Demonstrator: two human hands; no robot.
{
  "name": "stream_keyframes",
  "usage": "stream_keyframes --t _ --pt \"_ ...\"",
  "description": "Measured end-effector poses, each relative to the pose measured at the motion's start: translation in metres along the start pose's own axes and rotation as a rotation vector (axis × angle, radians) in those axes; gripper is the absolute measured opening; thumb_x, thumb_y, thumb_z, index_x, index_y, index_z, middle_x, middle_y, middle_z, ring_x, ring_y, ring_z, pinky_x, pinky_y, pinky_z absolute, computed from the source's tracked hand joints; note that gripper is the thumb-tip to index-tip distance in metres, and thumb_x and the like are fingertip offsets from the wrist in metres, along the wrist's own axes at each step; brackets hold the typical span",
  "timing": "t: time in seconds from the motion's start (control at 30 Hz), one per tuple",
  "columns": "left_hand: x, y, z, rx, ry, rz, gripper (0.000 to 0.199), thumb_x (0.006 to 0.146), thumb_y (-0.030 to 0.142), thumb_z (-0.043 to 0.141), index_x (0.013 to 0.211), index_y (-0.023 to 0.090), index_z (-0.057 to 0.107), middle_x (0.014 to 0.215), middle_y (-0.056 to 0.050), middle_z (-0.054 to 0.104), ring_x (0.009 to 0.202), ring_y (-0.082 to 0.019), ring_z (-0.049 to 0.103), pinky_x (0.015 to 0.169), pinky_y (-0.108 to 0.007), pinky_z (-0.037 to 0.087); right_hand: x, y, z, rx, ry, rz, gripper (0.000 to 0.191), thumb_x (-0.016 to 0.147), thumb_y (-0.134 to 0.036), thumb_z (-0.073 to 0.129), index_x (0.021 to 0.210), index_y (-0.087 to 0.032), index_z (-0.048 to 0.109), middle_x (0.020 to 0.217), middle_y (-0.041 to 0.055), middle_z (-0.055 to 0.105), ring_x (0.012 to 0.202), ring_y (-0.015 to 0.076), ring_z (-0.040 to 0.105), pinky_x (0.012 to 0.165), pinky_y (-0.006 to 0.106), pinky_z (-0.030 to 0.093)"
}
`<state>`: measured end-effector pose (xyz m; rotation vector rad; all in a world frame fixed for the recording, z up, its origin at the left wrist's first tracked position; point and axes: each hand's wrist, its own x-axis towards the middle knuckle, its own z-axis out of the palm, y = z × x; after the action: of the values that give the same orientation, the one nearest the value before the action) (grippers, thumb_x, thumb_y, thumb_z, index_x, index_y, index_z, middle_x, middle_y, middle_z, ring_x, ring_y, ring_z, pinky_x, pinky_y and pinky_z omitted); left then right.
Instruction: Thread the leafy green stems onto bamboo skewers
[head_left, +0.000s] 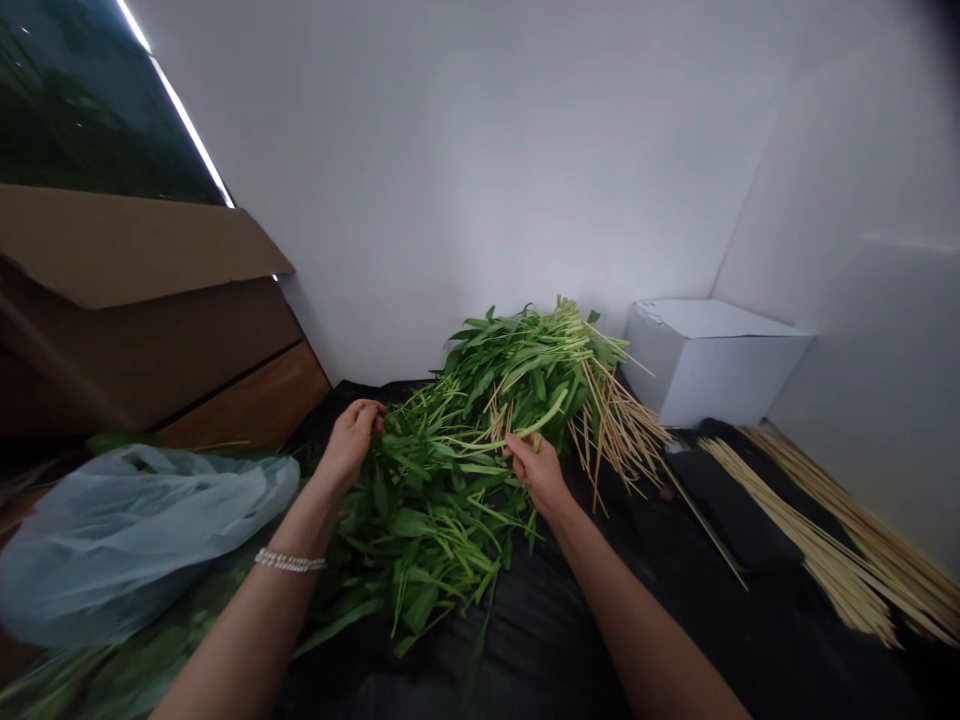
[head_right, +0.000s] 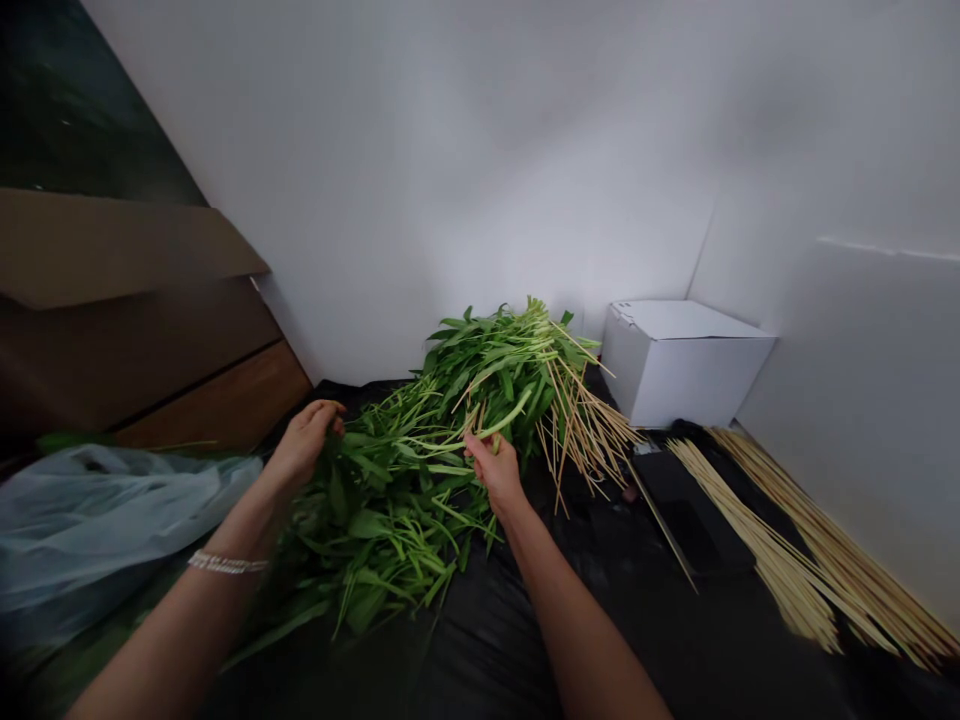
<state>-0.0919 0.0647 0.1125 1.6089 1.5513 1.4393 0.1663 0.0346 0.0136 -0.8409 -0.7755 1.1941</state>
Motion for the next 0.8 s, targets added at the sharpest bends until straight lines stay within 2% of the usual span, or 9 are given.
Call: stream_keyframes --t 0.07,0.1,0.2,0.3,0.37,0.43,0.57,0.8 --pt "-0.002 0.007 -0.001 0.115 0.034 0.073 0.031 0.076 0.047 0.053 0.084 0.018 0.059 0.057 0.004 0.051 0.054 -0.013 0.047 0.053 -0.023 0.036 -0.001 0.001 0.001 -0.010 -0.003 0.011 0.042 0.059 -0.050 0.079 0.067 -0.018 0.053 0.057 -0.0031 0.063 0.031 0.0019 0.032 0.030 0.018 0.017" --pt "-0.006 0.010 0.002 0.182 0.006 0.107 0.034 0.075 0.048 0.057 0.087 0.017 0.062 0.060 0.003 0.054 0.055 -0.013 0.048 0.053 -0.023 0.037 -0.001 0.001 0.001 -0.012 -0.009 0.018 0.042 0.059 -0.050 0.079 0.067 -0.018 0.053 0.057 -0.0028 0.063 0.032 0.0020 0.033 0.030 0.018 0.017" --pt "-0.023 0.021 0.017 0.367 -0.222 0.231 0.035 0.077 0.047 0.061 0.095 0.017 0.069 0.075 -0.001 0.066 0.065 -0.015 0.056 0.061 -0.023 0.041 -0.002 0.003 0.001 -0.022 -0.035 0.030 0.043 0.059 -0.051 0.079 0.068 -0.018 0.054 0.057 -0.0027 0.063 0.032 0.0022 0.033 0.031 0.018 0.017" --pt "-0.040 0.027 0.039 0.518 -0.442 0.436 0.031 0.090 0.040 0.050 0.096 0.019 0.072 0.089 -0.004 0.070 0.082 -0.018 0.062 0.076 -0.026 0.044 -0.004 0.005 0.003 -0.046 -0.063 0.018 0.042 0.061 -0.050 0.078 0.068 -0.017 0.054 0.055 -0.0032 0.061 0.032 0.0025 0.032 0.032 0.018 0.018" --pt "-0.046 0.026 0.050 0.603 -0.540 0.576 0.029 0.093 0.036 0.048 0.102 0.021 0.072 0.097 -0.006 0.069 0.092 -0.019 0.060 0.084 -0.028 0.043 -0.005 0.007 0.005 -0.060 -0.079 0.009 0.041 0.062 -0.050 0.078 0.067 -0.018 0.052 0.055 -0.0035 0.061 0.033 0.0027 0.033 0.032 0.018 0.019" --pt "-0.050 0.021 0.058 0.674 -0.614 0.660 0.028 0.093 0.033 0.048 0.107 0.022 0.070 0.101 -0.007 0.069 0.095 -0.020 0.058 0.087 -0.030 0.043 -0.007 0.007 0.006 -0.071 -0.092 0.002 0.041 0.063 -0.050 0.077 0.066 -0.019 0.051 0.055 -0.0040 0.060 0.033 0.0029 0.032 0.032 0.019 0.019" --pt "-0.054 0.011 0.063 0.764 -0.686 0.676 0.028 0.096 0.031 0.045 0.107 0.022 0.069 0.095 -0.005 0.070 0.092 -0.020 0.057 0.083 -0.029 0.043 -0.009 0.006 0.009 -0.077 -0.120 -0.001 0.042 0.062 -0.050 0.078 0.064 -0.019 0.050 0.051 -0.0057 0.057 0.033 0.0030 0.033 0.033 0.019 0.020" --pt "-0.058 0.007 0.062 0.813 -0.696 0.669 0.022 0.091 0.023 0.049 0.100 0.019 0.068 0.094 -0.006 0.068 0.091 -0.019 0.060 0.079 -0.027 0.044 -0.005 0.002 0.003 0.042 -0.119 0.055 0.038 0.065 -0.048 0.076 0.069 -0.018 0.054 0.055 -0.0054 0.059 0.031 0.0016 0.030 0.030 0.018 0.014"
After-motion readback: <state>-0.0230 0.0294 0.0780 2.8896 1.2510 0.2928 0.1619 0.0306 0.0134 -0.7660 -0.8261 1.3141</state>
